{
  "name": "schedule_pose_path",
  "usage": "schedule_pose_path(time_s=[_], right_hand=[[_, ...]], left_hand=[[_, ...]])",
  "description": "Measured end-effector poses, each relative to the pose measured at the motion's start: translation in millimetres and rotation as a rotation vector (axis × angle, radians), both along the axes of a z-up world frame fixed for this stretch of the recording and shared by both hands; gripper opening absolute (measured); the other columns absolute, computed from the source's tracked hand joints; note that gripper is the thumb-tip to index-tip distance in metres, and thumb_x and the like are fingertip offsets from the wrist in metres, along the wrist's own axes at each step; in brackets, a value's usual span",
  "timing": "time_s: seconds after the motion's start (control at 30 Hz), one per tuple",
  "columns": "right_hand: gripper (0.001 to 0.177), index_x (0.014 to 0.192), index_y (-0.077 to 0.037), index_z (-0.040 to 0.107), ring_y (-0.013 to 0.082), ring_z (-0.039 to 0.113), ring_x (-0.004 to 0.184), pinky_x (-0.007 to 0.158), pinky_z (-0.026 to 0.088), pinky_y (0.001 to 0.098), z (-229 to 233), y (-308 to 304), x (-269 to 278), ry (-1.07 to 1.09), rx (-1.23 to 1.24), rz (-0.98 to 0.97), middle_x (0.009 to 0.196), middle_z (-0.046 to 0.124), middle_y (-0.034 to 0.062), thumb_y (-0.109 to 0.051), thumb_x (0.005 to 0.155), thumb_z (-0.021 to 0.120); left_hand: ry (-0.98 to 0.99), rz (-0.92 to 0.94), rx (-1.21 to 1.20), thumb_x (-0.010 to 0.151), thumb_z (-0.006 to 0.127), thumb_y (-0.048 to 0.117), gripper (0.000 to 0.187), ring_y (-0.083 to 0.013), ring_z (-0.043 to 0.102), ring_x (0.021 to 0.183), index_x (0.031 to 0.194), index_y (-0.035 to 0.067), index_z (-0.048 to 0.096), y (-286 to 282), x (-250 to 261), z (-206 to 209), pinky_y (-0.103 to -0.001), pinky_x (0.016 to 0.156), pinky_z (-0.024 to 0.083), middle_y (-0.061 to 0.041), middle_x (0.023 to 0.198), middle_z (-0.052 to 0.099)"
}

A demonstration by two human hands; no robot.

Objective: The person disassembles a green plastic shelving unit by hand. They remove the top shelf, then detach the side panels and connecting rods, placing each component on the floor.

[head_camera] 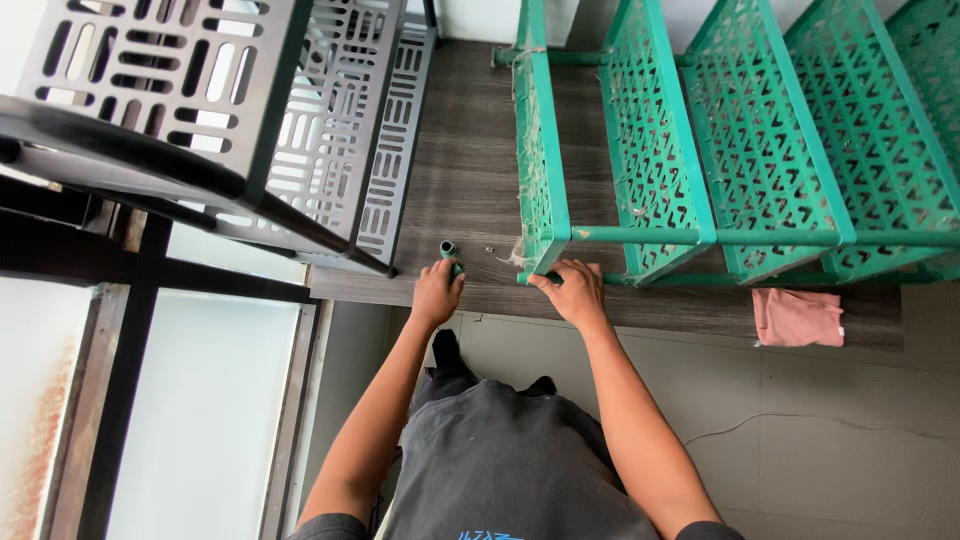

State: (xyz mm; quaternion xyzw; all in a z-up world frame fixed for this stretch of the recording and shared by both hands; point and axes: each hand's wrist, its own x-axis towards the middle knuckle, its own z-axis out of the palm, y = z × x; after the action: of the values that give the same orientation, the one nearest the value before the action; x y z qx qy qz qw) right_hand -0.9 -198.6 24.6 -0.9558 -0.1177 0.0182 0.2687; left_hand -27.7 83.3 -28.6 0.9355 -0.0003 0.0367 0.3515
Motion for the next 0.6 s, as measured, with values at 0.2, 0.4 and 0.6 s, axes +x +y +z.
schedule_pose_path(time_s=[0.2, 0.4, 0.6], right_hand=[[0.048, 0.100, -0.017, 0.078, 0.0235, 0.064, 0.089, 0.087, 0.038, 0.0406, -32.6, 11.4, 7.8, 0.015, 0.004, 0.021, 0.092, 0.074, 0.0018, -0.062, 0.090, 0.064], [0.048, 0.109, -0.016, 0.077, 0.0281, 0.064, 0.112, 0.097, 0.039, 0.0437, -59.9, 14.3, 16.3, -0.021, -0.003, 0.057, 0.114, 0.074, 0.0079, -0.059, 0.092, 0.066], [0.057, 0.114, -0.018, 0.078, 0.0297, 0.061, 0.119, 0.105, 0.037, 0.0454, -77.3, 16.0, 23.0, 0.119, -0.050, 0.009, 0.122, 0.073, 0.0093, -0.065, 0.087, 0.064]], left_hand=[[-0.102, 0.354, -0.208, 0.079, 0.083, 0.016, 0.034, -0.0312, 0.062, 0.109, 0.111, 0.019, 0.073, 9.7, -5.5, -38.4, -0.045, 0.091, 0.050, -0.005, 0.114, 0.069], [-0.065, 0.500, -0.231, 0.083, 0.079, 0.007, 0.035, -0.0282, 0.064, 0.110, 0.115, 0.017, 0.069, 1.8, 3.1, -55.1, -0.044, 0.092, 0.049, -0.003, 0.117, 0.068], [-0.012, 0.479, -0.175, 0.083, 0.076, 0.004, 0.042, -0.0294, 0.062, 0.114, 0.121, 0.016, 0.065, 2.0, 13.5, -48.2, -0.043, 0.094, 0.049, -0.003, 0.123, 0.066]])
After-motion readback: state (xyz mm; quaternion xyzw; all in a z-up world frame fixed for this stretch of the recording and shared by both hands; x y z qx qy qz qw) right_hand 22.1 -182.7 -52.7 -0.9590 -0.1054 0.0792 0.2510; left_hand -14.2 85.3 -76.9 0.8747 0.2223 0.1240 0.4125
